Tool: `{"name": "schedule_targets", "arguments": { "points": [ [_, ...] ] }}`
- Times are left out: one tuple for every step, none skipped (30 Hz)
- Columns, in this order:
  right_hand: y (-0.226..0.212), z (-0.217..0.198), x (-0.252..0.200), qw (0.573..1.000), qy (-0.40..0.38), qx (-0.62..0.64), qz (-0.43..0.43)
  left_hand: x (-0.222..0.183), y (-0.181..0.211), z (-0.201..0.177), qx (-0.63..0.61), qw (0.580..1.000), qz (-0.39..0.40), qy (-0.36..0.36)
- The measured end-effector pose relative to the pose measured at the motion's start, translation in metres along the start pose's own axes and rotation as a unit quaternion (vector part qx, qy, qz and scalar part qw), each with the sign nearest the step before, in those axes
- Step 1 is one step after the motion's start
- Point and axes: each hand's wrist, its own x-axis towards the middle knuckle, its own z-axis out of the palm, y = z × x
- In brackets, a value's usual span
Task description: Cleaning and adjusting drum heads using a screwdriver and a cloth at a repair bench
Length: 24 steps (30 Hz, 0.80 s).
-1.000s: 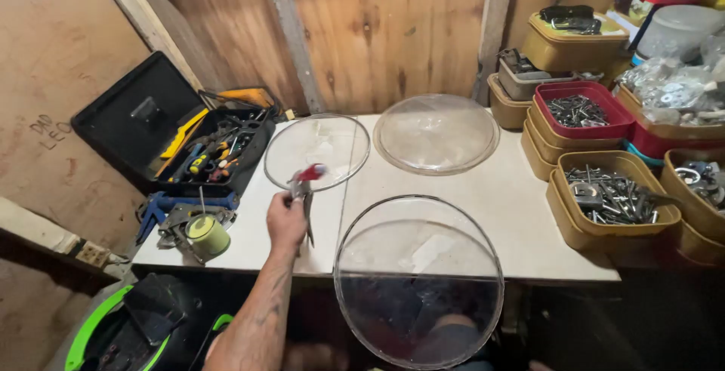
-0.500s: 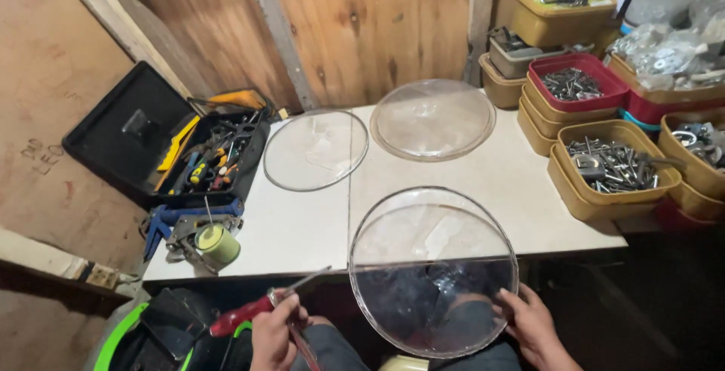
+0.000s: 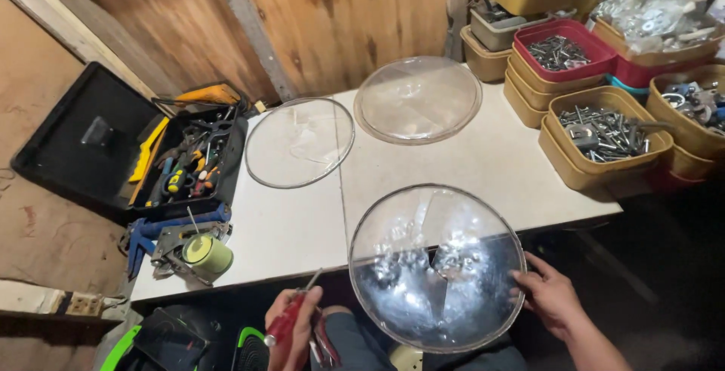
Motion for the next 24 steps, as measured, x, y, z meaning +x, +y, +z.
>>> {"name": "schedule_targets", "arguments": {
  "points": [
    [0.0,0.0,0.001,1.0,0.0,-0.001,0.001,0.007,-0.009,0.003,0.0,1.0,-0.001,0.001],
    [-0.001,-0.001,0.002,1.0,-0.008,-0.015,-0.003,0.014,-0.017,0.006,0.038,0.999,-0.007,-0.016],
    [-0.001,-0.001,0.003,0.999,-0.016,-0.03,-0.007,0.021,-0.026,0.008,0.075,0.997,-0.014,-0.032],
    [-0.007,0.003,0.001,0.999,-0.016,-0.03,-0.005,0.021,-0.024,0.011,0.077,0.996,-0.015,-0.032],
    [-0.014,0.007,-0.001,0.998,-0.029,-0.052,-0.007,0.02,-0.022,0.014,0.065,0.997,-0.011,-0.044],
    [-0.02,0.01,-0.003,0.996,-0.043,-0.074,-0.01,0.02,-0.02,0.018,0.052,0.997,-0.007,-0.056],
    [-0.027,0.014,0.001,0.996,-0.047,-0.075,-0.008,0.023,-0.021,0.02,0.054,0.997,-0.008,-0.052],
    [-0.033,0.017,0.006,0.992,-0.048,-0.116,-0.011,0.026,-0.022,0.022,0.087,0.995,-0.009,-0.054],
    [-0.039,0.02,0.011,0.986,-0.05,-0.157,-0.014,0.028,-0.024,0.025,0.121,0.991,-0.01,-0.055],
    [-0.051,0.026,0.007,0.986,-0.054,-0.158,-0.012,0.026,-0.019,0.024,0.122,0.991,-0.013,-0.051],
    [-0.064,0.031,0.004,0.976,-0.043,-0.213,-0.021,0.024,-0.015,0.025,0.155,0.986,-0.013,-0.055],
    [-0.077,0.036,0.002,0.963,-0.032,-0.267,-0.031,0.023,-0.01,0.025,0.188,0.98,-0.013,-0.058],
    [-0.072,0.03,0.019,0.962,-0.037,-0.27,-0.029,0.022,-0.015,0.024,0.188,0.981,-0.017,-0.054],
    [-0.068,0.024,0.036,0.921,-0.033,-0.378,-0.083,0.022,-0.02,0.022,0.2,0.978,0.006,-0.053],
    [-0.065,0.02,0.053,0.865,-0.029,-0.482,-0.137,0.022,-0.025,0.021,0.21,0.976,0.03,-0.051],
    [-0.063,0.02,0.056,0.863,-0.034,-0.485,-0.138,0.021,-0.031,0.017,0.208,0.977,0.025,-0.047],
    [-0.062,0.019,0.061,0.848,-0.043,-0.502,-0.164,0.019,-0.037,0.015,0.227,0.973,0.02,-0.03],
    [-0.061,0.019,0.066,0.833,-0.052,-0.518,-0.19,0.017,-0.043,0.013,0.246,0.969,0.014,-0.013],
    [-0.06,0.018,0.067,0.828,-0.056,-0.523,-0.191,0.009,-0.041,0.016,0.243,0.97,0.007,-0.009],
    [-0.058,0.017,0.068,0.816,-0.055,-0.547,-0.175,0.002,-0.04,0.019,0.185,0.982,0.015,0.033],
    [-0.057,0.015,0.068,0.803,-0.053,-0.572,-0.16,-0.006,-0.038,0.021,0.127,0.989,0.023,0.075],
    [-0.061,0.015,0.066,0.798,-0.058,-0.578,-0.161,-0.004,-0.04,0.023,0.123,0.989,0.016,0.08],
    [-0.065,0.016,0.064,0.803,-0.059,-0.573,-0.153,0.001,-0.04,0.023,0.105,0.992,0.015,0.065],
    [-0.068,0.017,0.061,0.808,-0.06,-0.568,-0.145,0.004,-0.04,0.023,0.086,0.995,0.014,0.05]
  ]
}}
